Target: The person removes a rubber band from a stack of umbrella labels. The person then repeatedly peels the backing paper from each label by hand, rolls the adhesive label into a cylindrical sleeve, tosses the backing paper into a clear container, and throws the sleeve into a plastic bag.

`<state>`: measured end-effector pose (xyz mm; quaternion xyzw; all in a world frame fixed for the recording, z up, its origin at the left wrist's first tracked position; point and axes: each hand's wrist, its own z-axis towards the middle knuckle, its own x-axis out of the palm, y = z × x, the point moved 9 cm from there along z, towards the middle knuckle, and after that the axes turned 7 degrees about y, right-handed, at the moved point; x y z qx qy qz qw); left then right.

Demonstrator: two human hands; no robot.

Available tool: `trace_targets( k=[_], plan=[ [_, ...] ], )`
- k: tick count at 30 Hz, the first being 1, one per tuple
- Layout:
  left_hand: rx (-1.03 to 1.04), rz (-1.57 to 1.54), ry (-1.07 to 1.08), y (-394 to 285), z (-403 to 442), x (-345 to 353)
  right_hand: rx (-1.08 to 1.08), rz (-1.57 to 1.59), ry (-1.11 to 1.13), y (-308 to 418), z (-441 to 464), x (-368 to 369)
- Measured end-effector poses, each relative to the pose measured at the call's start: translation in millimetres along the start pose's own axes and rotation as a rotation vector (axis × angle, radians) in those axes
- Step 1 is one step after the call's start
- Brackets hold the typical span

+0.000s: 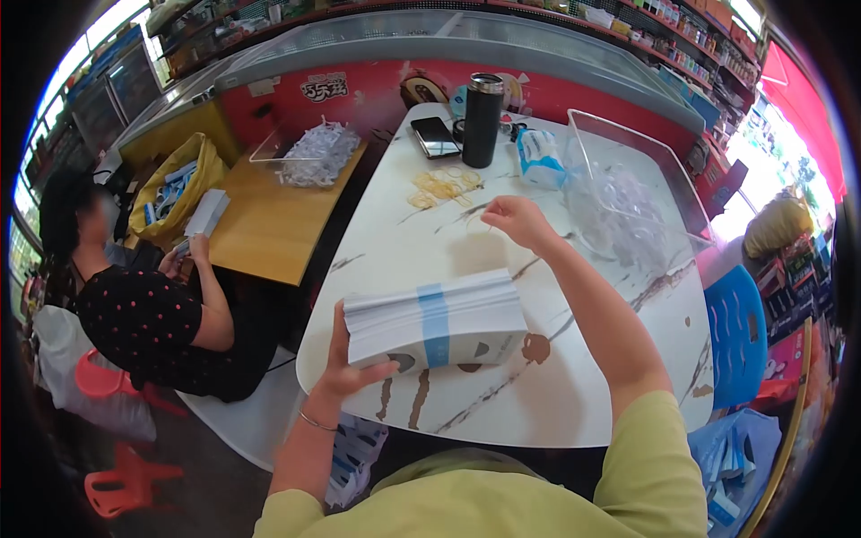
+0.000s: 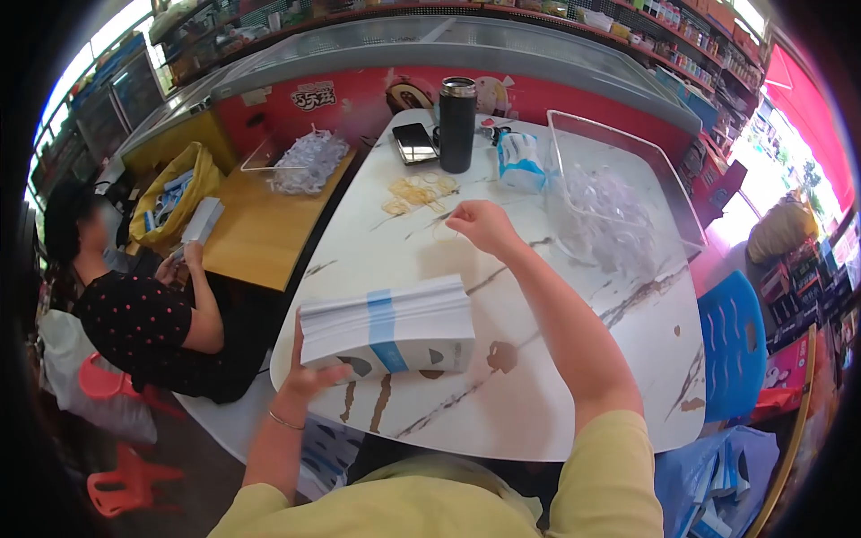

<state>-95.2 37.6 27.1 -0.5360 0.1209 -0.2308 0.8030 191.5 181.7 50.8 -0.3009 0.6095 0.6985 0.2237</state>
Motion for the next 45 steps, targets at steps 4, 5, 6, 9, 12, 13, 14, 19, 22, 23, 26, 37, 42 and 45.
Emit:
trace_targets(
  k=[4,5,6,9,12,13,14,19,22,23,26,37,42,45],
  plan=[
    [0.024,0.088,0.043,2.9,-0.3,-2.4,-0.023,-0.099,-0.070,-0.7,67.2,10.7],
    [0.027,0.087,0.053,1.0,1.2,-1.9,-0.011,-0.106,-0.074,-2.0,78.2,13.1],
    [0.029,0.085,0.064,-1.0,2.1,-0.6,0.002,-0.112,-0.078,0.0,86.1,14.4],
    [0.021,0.055,0.032,-1.3,2.4,0.3,0.085,-0.420,-0.155,6.1,95.6,10.5],
    [0.015,0.061,0.027,-1.2,0.6,-0.8,0.041,-0.561,-0.217,15.3,88.0,5.0],
    [0.028,0.072,0.033,-1.7,1.1,-0.5,0.002,-0.562,-0.233,17.3,82.0,-0.3],
    [0.044,0.083,0.039,-2.3,1.9,-0.1,-0.047,-0.368,-0.135,14.5,76.3,0.8],
    [0.035,0.099,0.052,0.9,2.0,-2.6,-0.109,0.492,0.374,42.9,-39.3,4.1],
    [0.024,0.092,0.054,5.3,-1.7,-4.0,-0.333,0.804,0.518,63.7,-115.1,5.5],
    [0.016,0.086,0.056,6.1,-2.5,-4.0,-0.348,0.765,0.503,63.3,-130.2,11.9],
    [-0.011,0.030,0.056,1.9,0.2,2.1,-0.368,0.656,0.420,69.9,-156.2,33.9],
    [-0.229,-0.377,-0.172,-2.9,12.1,21.7,-0.144,0.650,0.321,59.8,-112.6,41.4],
    [-0.557,-0.871,-0.328,0.1,10.5,84.8,0.194,0.211,0.730,49.6,-70.7,5.4],
    [-0.605,-0.925,-0.271,20.0,2.0,118.6,0.233,0.077,0.977,43.9,-57.9,-8.4]
  ],
)
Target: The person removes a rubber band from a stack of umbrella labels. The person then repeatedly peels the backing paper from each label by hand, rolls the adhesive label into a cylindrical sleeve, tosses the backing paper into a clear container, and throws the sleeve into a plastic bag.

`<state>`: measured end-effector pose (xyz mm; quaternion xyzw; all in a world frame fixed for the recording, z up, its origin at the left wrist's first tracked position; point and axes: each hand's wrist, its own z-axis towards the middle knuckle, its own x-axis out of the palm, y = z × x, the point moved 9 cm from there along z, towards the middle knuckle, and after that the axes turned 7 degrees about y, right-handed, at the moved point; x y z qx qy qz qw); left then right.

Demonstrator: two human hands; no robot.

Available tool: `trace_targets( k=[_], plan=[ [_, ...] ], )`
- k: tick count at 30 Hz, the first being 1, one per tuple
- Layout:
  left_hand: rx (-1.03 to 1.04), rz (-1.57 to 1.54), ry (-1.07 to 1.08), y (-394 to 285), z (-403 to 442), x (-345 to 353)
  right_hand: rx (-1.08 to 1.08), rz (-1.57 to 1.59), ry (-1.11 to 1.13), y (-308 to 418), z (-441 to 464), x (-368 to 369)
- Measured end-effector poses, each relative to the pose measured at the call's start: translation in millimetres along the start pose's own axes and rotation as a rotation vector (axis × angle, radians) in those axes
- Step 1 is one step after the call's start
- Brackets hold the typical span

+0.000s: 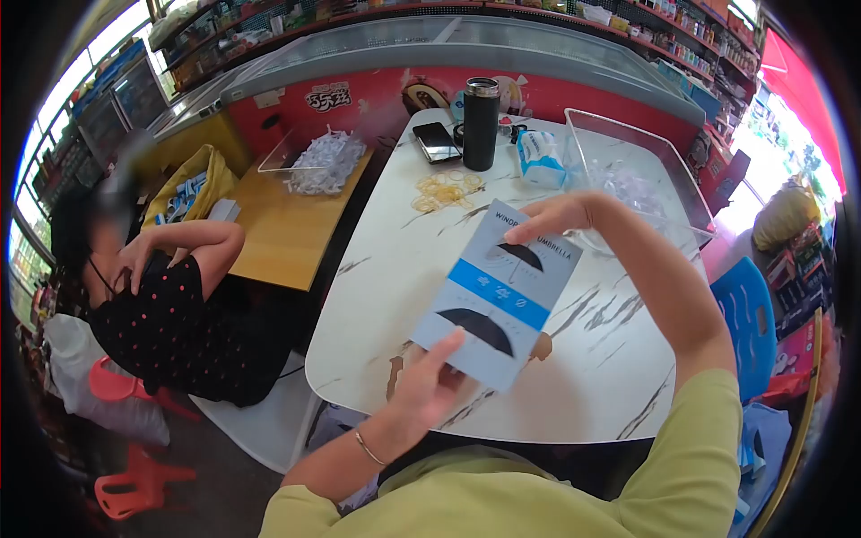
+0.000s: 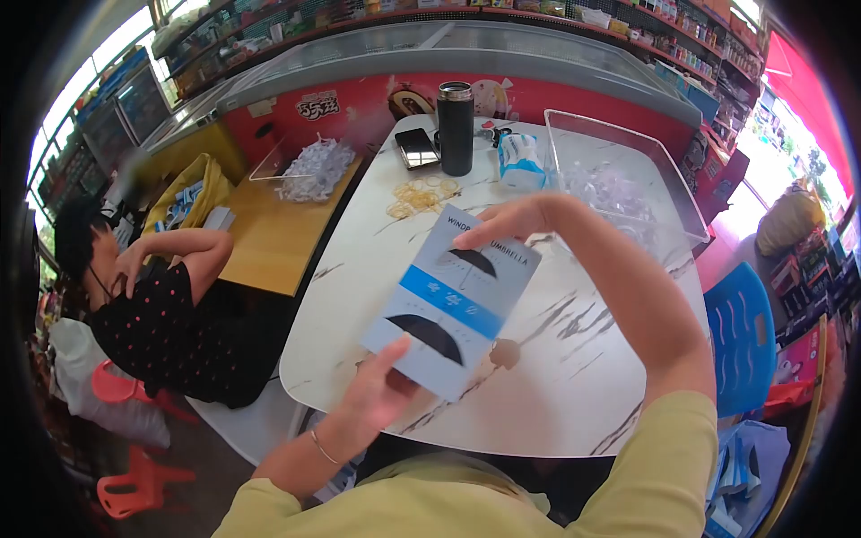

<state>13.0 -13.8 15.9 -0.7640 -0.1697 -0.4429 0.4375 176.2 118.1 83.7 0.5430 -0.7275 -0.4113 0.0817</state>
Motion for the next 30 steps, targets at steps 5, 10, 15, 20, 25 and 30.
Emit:
trace_targets(
  k=[5,10,15,20,25,30],
  plan=[
    [-0.148,-0.174,0.154,51.0,16.9,16.2,0.237,-0.017,0.081,-29.1,9.5,-22.5],
    [-0.171,-0.193,0.072,57.8,21.7,9.6,0.311,0.077,0.165,-57.2,38.0,-23.2],
    [-0.269,-0.098,0.089,65.8,9.8,10.5,0.298,0.044,0.182,-63.9,51.0,-27.3],
    [-0.604,0.109,0.357,67.8,-36.9,34.8,0.259,-0.226,0.030,-67.8,61.0,-42.9],
    [0.134,0.723,0.536,-74.0,-64.7,102.3,-0.205,-0.765,-0.679,51.3,-29.3,-61.2],
    [0.980,1.017,1.151,-158.8,-162.8,209.6,-0.855,-0.415,-1.388,147.8,-211.5,3.7]
  ],
)
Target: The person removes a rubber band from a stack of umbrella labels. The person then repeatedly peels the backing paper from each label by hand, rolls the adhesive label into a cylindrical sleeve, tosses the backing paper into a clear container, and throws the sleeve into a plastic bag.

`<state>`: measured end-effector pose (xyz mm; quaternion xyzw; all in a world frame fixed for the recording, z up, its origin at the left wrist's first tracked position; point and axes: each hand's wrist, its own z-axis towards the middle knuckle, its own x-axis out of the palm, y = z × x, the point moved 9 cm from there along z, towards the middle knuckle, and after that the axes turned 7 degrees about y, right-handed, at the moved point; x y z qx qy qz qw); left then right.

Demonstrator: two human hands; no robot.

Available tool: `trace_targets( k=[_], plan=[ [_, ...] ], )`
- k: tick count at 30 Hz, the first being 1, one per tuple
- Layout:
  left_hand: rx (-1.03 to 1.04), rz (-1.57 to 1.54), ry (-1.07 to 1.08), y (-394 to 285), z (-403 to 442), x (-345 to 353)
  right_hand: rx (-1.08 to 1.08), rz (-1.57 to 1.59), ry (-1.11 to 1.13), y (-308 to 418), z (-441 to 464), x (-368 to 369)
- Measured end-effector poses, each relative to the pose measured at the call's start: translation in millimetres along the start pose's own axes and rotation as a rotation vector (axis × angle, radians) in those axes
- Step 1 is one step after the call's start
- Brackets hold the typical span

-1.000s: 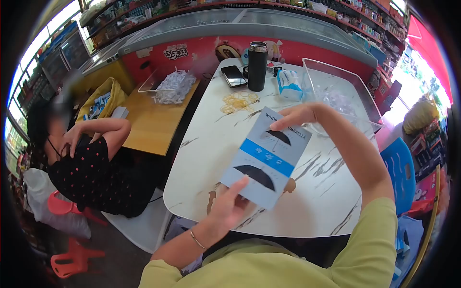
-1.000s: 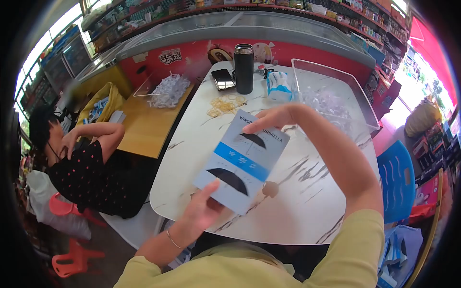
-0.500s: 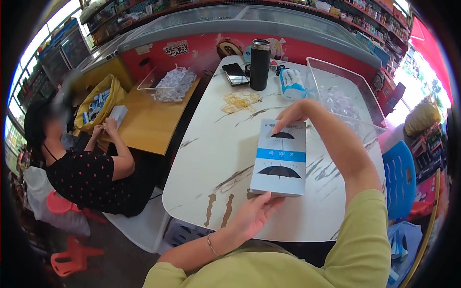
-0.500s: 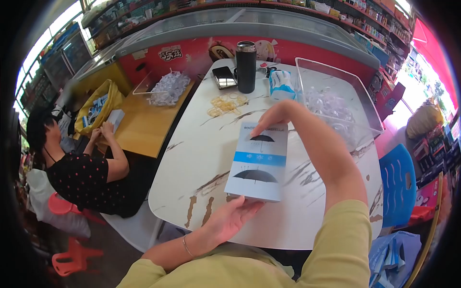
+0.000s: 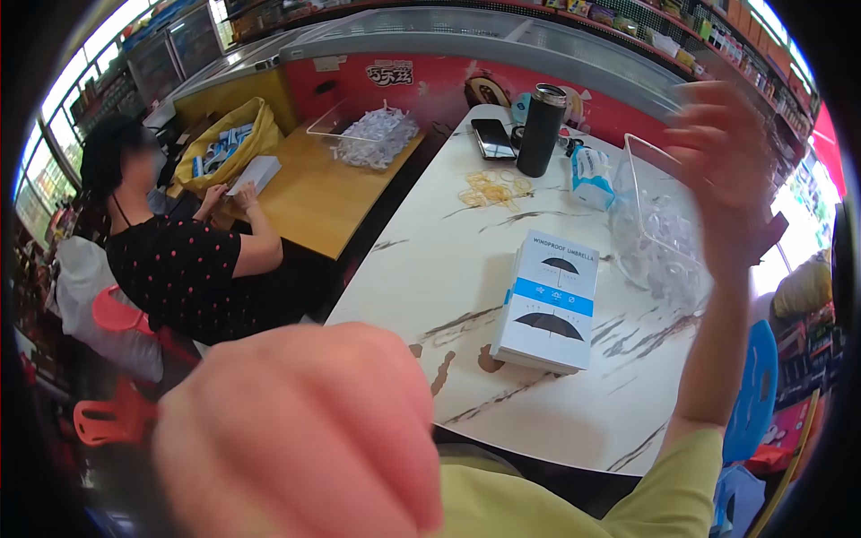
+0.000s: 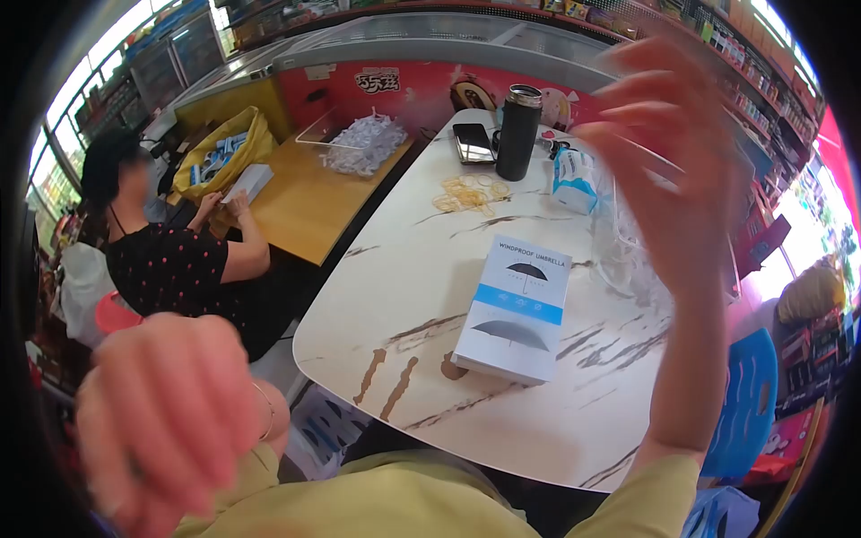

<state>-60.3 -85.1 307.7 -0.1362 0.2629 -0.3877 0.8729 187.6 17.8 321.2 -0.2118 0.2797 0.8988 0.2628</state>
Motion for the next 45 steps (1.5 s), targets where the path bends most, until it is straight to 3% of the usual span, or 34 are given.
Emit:
trace_targets(
  k=[4,7,11,23,34,38,41,43,45],
  plan=[
    [0.013,-0.093,0.336,1.6,30.2,47.3,-0.476,0.168,-0.319,96.9,-42.8,-88.2],
    [-0.019,-0.104,0.391,17.4,46.7,74.3,-0.779,0.237,-0.381,140.5,-77.2,-119.9],
    [-0.065,-0.103,0.354,36.3,62.3,98.2,-0.942,0.281,-0.406,155.5,-100.9,-145.5],
    [-0.162,-0.355,0.120,100.8,72.7,168.9,-1.040,0.200,-0.399,157.2,-114.6,-167.7],
    [0.206,-0.719,0.114,62.9,108.3,209.8,-1.067,0.058,-0.361,187.4,-113.5,-150.7],
    [0.378,-0.644,0.249,24.8,93.3,202.9,-1.078,0.005,-0.389,207.9,-116.6,-143.6],
    [0.290,-0.236,0.436,17.2,74.1,196.4,-1.081,-0.037,-0.404,220.4,-121.9,-137.2],
    [0.178,-0.174,0.421,23.2,68.5,177.1,-1.043,-0.066,-0.412,221.0,-120.6,-131.0],
    [0.028,-0.517,0.218,34.5,67.8,150.6,-1.004,-0.089,-0.419,221.4,-114.9,-127.9]
  ],
)
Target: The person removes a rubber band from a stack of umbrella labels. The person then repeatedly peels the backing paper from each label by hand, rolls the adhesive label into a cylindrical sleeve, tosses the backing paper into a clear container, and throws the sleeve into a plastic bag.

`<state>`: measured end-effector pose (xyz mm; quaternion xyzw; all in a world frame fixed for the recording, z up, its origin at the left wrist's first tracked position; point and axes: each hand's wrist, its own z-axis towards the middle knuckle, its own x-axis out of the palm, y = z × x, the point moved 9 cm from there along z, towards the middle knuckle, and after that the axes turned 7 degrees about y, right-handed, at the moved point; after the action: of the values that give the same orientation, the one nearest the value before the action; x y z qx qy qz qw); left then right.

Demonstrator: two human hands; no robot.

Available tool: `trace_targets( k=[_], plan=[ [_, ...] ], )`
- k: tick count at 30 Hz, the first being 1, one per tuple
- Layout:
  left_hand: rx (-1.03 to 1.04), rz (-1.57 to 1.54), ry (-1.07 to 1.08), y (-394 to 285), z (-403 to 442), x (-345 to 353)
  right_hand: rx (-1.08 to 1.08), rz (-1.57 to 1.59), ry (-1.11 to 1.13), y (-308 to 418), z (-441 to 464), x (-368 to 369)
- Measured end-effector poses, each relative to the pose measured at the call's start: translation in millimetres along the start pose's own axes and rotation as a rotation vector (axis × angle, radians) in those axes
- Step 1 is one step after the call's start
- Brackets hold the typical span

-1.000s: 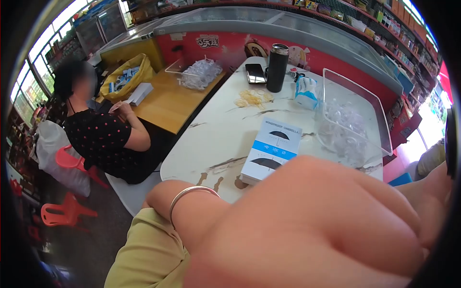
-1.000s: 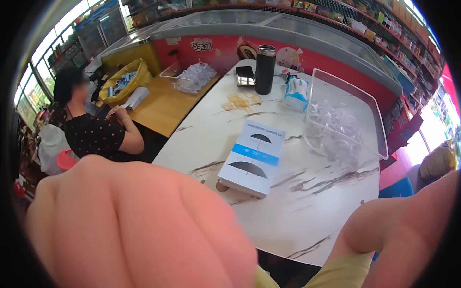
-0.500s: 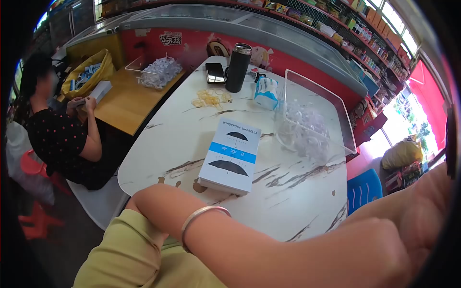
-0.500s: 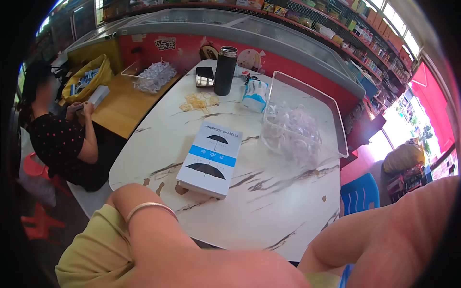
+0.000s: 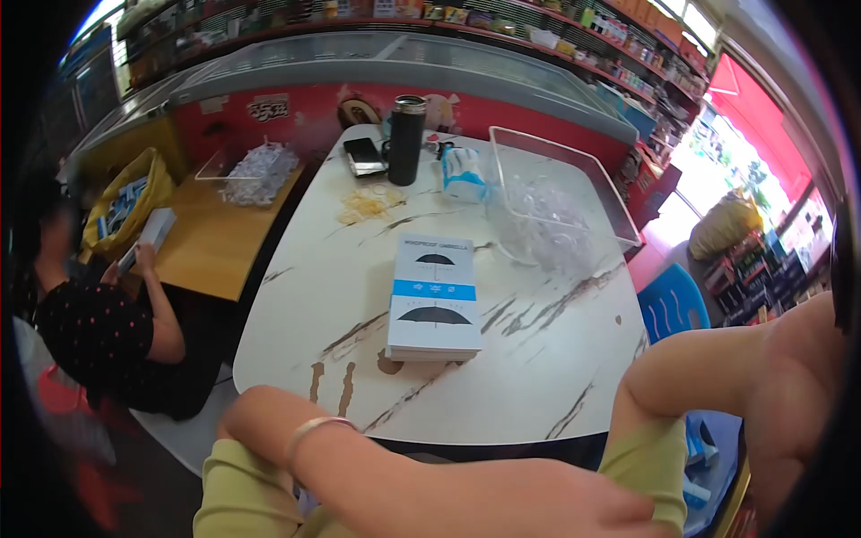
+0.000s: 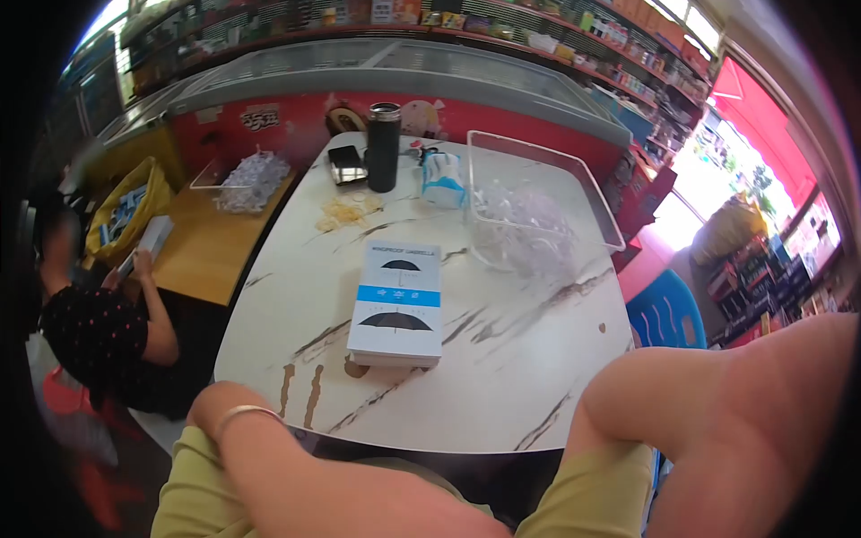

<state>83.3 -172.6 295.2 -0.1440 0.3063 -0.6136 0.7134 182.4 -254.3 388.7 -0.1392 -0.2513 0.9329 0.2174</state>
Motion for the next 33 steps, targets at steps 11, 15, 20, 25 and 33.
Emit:
trace_targets(
  k=[11,15,20,25,33],
  plan=[
    [-0.379,-0.094,-0.089,26.1,-41.8,-27.2,0.281,-0.117,-0.039,-45.5,-38.8,22.4],
    [-0.446,0.032,-0.052,40.1,-57.5,-35.4,0.609,-0.132,0.044,-82.7,-91.4,42.6],
    [-0.414,0.122,-0.016,45.6,-56.5,-43.6,0.990,0.025,0.276,-94.3,-188.8,77.3],
    [-0.469,0.261,0.175,43.5,-71.2,-46.3,1.146,0.184,0.515,-91.3,-236.0,99.8],
    [-0.068,-0.117,1.106,-108.5,-86.8,-22.8,1.486,0.224,0.620,-83.8,-341.0,97.8]
  ],
)
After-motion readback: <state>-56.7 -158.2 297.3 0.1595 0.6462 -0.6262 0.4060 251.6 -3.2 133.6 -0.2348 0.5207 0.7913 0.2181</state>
